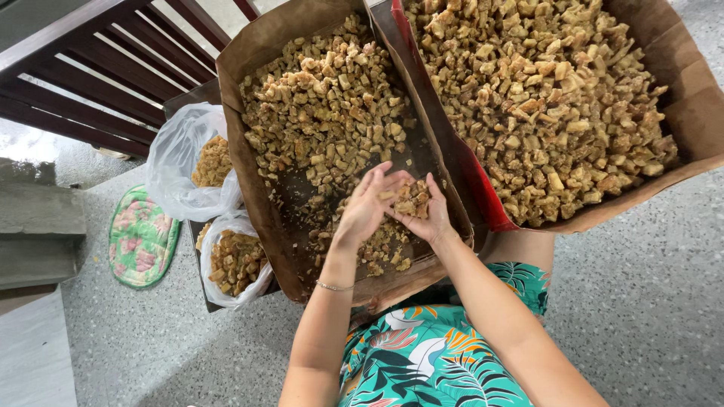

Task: The person sorts small, light-brown food chunks by hand, picking them up from a cardboard box and transferring them into a plastic bag. The person repeatedly scoops handfuls of the food items and places them into the bag, which is positioned on the floor next to the box.

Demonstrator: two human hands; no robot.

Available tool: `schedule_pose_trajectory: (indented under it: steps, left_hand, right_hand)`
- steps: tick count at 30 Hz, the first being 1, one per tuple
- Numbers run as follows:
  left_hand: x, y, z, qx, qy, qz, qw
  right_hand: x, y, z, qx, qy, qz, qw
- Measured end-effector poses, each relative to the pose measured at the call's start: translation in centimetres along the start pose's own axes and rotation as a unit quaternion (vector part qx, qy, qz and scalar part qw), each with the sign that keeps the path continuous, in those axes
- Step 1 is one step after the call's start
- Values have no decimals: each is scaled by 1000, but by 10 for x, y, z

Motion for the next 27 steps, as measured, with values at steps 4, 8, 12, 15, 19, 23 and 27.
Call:
schedule_pose_trajectory:
  steps: [4,8,12,15,19,23,27]
  left_hand:
    - [-1,-14,-23,29,52,-33,998]
    - [4,-35,29,277,-44,-149,948]
    - [4,-33,116,382,-169,-117,901]
    - [3,-8,147,493,-133,-63,857]
    - [2,40,137,584,-34,11,811]
    - [-1,66,129,648,-41,-34,760]
    - [-2,69,154,344,-108,-39,932]
  right_hand:
    - [5,-3,8,-9,5,-4,1000]
    - [21,6,40,15,46,34,998]
    - [33,15,59,44,62,43,996]
    - [32,14,57,31,55,55,996]
    - [23,15,45,30,32,51,998]
    - [12,14,30,37,71,29,996]
    - [8,9,20,53,66,26,996]
Point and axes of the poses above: each hand's wrist, its own x-axis towards the middle knuckle, its own z-axis out of the back of the hand, y = z × x, the point moved 3 cm from there along x, towards the middle knuckle, and after that the axes turned 10 degrees about -z, right-handed, at the moved point
